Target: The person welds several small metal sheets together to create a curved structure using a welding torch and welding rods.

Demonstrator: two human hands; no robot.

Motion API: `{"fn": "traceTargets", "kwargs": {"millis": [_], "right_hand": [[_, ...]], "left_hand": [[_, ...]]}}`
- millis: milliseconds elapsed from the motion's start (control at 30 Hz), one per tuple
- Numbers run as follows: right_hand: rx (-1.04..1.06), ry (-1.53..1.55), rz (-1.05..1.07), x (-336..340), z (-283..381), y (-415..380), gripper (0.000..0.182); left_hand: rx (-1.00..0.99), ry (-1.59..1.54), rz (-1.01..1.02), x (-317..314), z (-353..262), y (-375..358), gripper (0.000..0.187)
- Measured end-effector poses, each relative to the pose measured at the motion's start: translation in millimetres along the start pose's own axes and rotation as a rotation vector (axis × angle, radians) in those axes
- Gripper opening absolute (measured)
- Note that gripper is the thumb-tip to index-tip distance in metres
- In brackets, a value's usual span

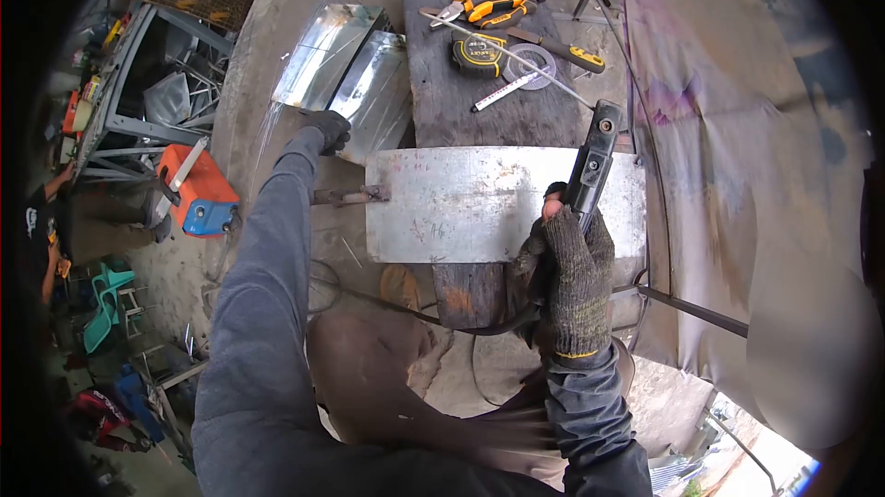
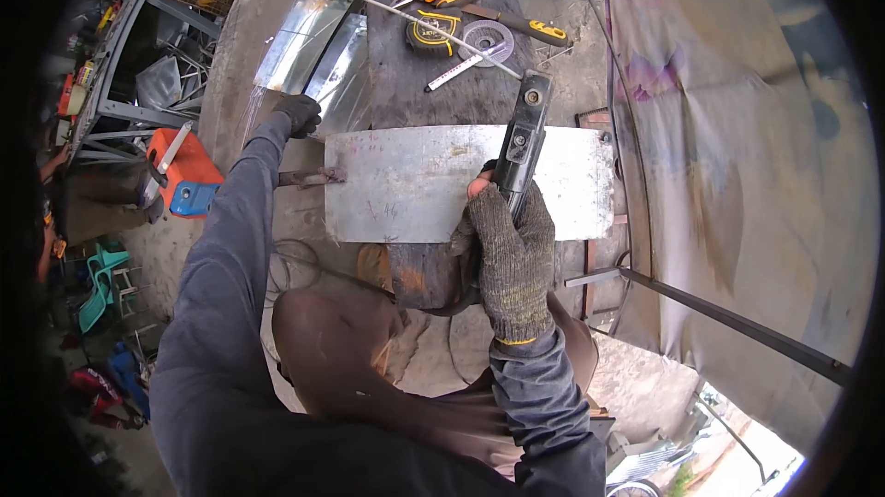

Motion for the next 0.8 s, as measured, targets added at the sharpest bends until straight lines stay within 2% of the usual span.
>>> {"fn": "traceTargets", "kwargs": {"millis": [67,100,200,267,333,433,533,600,633,700,733,800], "right_hand": [[0.017,0.002,-0.019,4,-1,-2,0.028],[0.029,-0.015,-0.016,8,-1,-3,0.028],[0.055,-0.002,-0.032,18,-1,-4,0.031],[0.069,0.090,-0.061,26,1,-6,0.029],[0.085,0.085,-0.099,34,12,-12,0.027],[0.165,0.159,-0.094,44,33,-19,0.028],[0.216,0.196,-0.067,51,44,-23,0.028],[0.217,0.195,-0.079,59,45,-24,0.028],[0.211,0.238,-0.094,66,44,-24,0.027],[0.183,0.262,-0.118,79,40,-21,0.026],[0.163,0.289,-0.143,85,38,-18,0.025],[0.134,0.313,-0.160,91,34,-11,0.024]], "left_hand": [[0.050,-0.059,-0.053,27,-5,-19,0.020],[0.020,0.046,-0.098,45,-19,-39,0.021],[-0.135,0.043,-0.274,108,-36,-64,0.022],[-0.346,0.057,-0.407,145,-64,-114,0.029],[-0.480,-0.074,-0.516,154,-89,-187,0.034],[-0.602,-0.108,-0.411,91,-124,-283,0.036],[-0.758,-0.086,-0.197,-7,-138,-313,0.035],[-1.088,0.226,-0.204,-66,-162,-343,0.032],[-1.082,0.209,-0.201,-79,-162,-344,0.032],[-0.995,0.277,-0.018,-123,-152,-336,0.026],[-0.974,0.272,0.000,-131,-151,-342,0.026],[-0.916,0.388,-0.133,-124,-156,-347,0.022]]}}
Point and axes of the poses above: each hand's wrist, its own y-axis towards the middle knuckle, its own x-axis out of the back of the hand, z = x × y, the point moved 10 cm from there along y, towards the middle knuckle, and after that the axes turned 5 degrees about -z, right-handed, at the moved point
